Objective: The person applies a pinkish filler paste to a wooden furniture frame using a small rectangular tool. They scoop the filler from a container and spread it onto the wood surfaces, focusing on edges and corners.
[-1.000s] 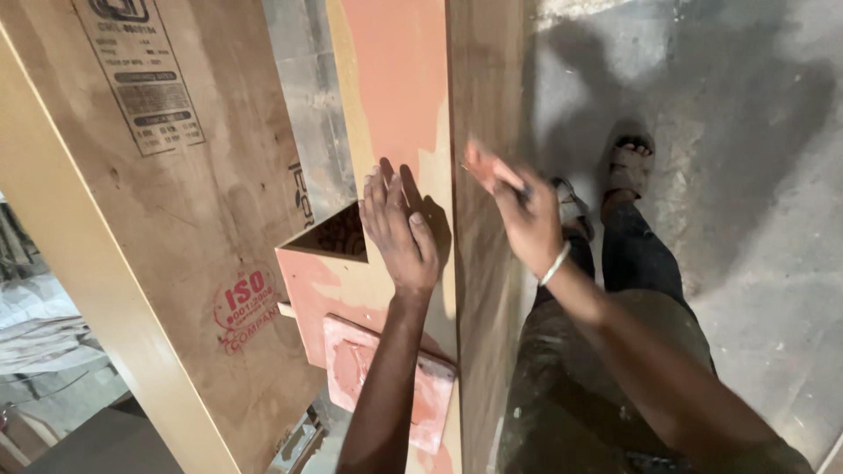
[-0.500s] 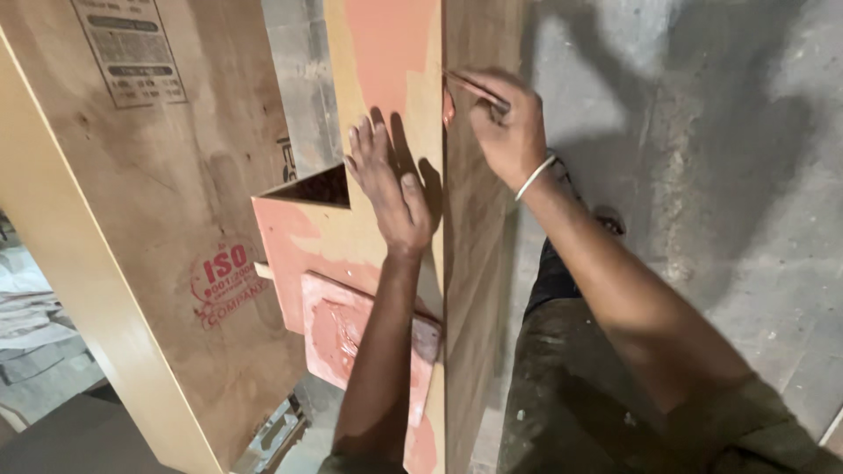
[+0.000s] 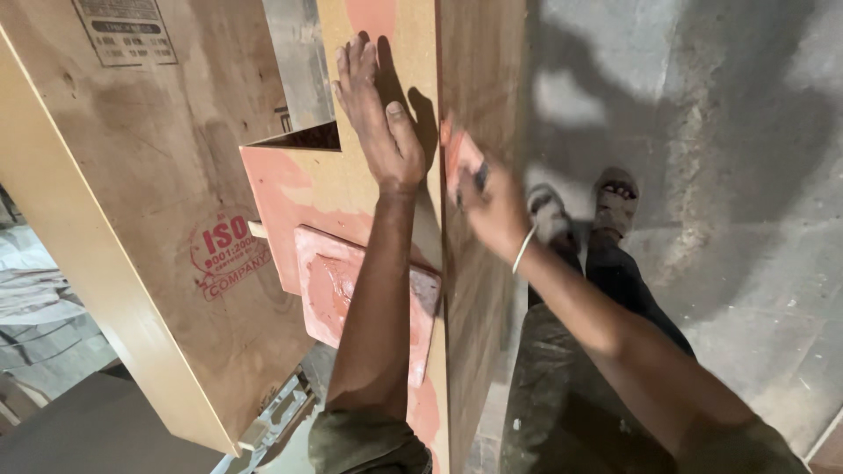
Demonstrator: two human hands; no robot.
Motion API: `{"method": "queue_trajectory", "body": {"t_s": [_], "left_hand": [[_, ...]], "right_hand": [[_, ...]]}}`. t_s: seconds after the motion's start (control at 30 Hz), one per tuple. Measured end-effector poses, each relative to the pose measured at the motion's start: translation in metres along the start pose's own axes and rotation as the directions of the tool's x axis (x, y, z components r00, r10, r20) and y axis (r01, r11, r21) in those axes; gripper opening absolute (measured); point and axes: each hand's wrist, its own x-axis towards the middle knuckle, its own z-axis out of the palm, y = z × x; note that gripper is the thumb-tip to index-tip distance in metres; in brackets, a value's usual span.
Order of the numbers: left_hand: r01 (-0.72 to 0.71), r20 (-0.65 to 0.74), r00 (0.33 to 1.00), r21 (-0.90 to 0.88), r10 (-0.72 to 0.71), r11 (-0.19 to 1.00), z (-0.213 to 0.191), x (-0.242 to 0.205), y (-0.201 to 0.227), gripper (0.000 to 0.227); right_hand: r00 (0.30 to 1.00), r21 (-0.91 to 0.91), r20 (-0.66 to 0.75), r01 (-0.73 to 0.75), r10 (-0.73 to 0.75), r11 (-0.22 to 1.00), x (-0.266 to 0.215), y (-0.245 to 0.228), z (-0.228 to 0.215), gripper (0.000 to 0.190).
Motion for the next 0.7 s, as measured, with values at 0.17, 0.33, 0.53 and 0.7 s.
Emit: {"method": "queue_trajectory", "body": {"t_s": [0.17,0.33,0.53,0.7], "left_hand": [[-0.028,0.008,1.0,-0.03,0.028,0.999,0.003,-0.005,-0.008,0.055],[-0.058,-0.03,0.998,-0.026,0.058,0.998,0.013,-0.021,-0.038,0.051],[-0.005,-0.074,0.997,-0.225,-0.012,0.974,0.023,-0.026,-0.06,0.045],[-0.098,0.098,0.989,-0.098,0.108,0.99,-0.018,-0.049,-0.026,0.042]], "right_hand": [[0.93,-0.068,0.192,0.331,-0.314,0.941,-0.01,0.006,-0.012,0.039],[0.828,0.109,-0.051,0.561,-0.559,0.821,0.045,0.02,-0.018,0.049],[0.902,0.225,-0.031,0.425,-0.43,0.877,-0.059,0.023,0.009,0.053],[0.934,0.225,-0.035,0.354,-0.356,0.908,-0.1,0.04,0.019,0.038]]}}
